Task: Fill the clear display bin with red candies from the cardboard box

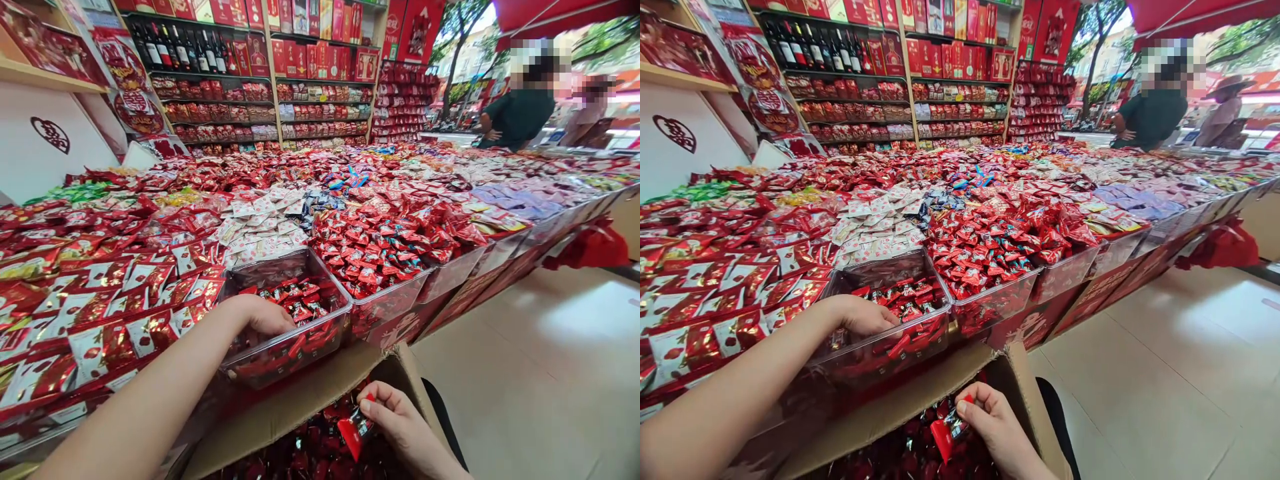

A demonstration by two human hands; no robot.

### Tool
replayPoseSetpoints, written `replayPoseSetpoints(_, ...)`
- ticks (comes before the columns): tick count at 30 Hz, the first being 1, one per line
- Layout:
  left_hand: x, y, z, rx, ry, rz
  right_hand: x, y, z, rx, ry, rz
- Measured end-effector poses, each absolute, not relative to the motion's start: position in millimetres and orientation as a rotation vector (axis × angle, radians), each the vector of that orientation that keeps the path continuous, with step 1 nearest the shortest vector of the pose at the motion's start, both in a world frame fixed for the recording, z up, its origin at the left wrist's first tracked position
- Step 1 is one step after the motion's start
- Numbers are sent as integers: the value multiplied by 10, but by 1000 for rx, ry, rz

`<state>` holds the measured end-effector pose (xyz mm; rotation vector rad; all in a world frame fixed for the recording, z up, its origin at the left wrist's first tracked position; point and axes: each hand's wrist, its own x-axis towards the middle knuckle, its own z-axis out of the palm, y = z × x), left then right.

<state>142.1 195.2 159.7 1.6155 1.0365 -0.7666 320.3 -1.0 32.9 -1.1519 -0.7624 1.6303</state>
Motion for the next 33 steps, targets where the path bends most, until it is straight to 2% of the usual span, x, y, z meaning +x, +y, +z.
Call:
replayPoseSetpoints(12,1427,1937,1614,1588,1028,-825,3181,-247,401,-1200,-1330,1996)
replayPoseSetpoints(19,1416,1945,1588,1612,1026,-797,3188,-287,310,-1252,-1552,1832)
replayPoseSetpoints(23,1424,1932,1612,1608,1037,-814,3140,-254,418,-1197,-1512,1703)
replayPoseSetpoints(29,1430,1932,1622,1607,1062,-817,3126,-192,565,-1211,-1129,1839)
replayPoseSetpoints(33,1423,1956,1586,1595,1067,-816,3220,-93,840,-1197,-1114,1706)
